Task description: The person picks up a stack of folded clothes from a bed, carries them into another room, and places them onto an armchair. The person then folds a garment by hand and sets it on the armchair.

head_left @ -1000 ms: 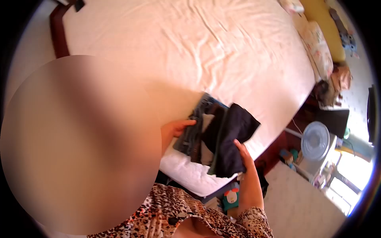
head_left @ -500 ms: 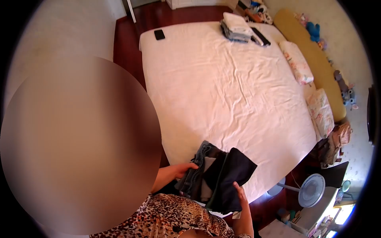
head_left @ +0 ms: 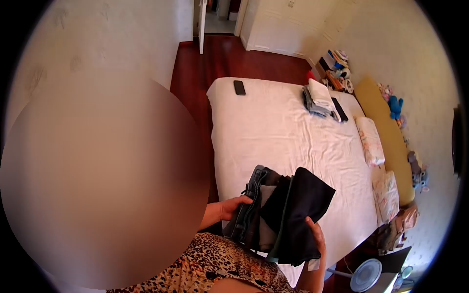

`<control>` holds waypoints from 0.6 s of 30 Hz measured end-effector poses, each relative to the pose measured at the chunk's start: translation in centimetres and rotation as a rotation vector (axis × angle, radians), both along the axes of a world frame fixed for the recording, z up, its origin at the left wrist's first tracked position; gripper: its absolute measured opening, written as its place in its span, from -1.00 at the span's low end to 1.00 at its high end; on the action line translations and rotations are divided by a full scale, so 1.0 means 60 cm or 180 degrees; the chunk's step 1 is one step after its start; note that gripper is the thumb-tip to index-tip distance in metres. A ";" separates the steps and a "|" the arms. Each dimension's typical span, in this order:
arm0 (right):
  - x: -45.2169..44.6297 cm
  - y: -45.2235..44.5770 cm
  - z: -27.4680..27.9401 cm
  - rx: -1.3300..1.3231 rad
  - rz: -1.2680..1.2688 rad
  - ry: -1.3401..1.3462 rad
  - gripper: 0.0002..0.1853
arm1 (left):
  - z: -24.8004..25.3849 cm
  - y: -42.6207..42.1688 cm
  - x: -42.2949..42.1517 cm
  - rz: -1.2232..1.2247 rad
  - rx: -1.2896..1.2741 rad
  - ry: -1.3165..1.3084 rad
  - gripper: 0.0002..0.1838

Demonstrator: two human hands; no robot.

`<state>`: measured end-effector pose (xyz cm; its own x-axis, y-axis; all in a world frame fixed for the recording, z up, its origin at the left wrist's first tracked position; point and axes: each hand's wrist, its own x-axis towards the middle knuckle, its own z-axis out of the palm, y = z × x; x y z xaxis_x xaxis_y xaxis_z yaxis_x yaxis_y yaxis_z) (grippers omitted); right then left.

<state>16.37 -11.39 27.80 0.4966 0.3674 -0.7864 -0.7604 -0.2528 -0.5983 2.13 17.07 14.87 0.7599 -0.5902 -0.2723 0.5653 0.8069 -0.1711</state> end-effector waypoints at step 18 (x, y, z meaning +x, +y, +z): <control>0.171 0.367 0.004 0.0670 -0.0501 0.0514 -0.61 | 0.045 0.304 0.143 0.0740 0.0706 0.0061 -0.54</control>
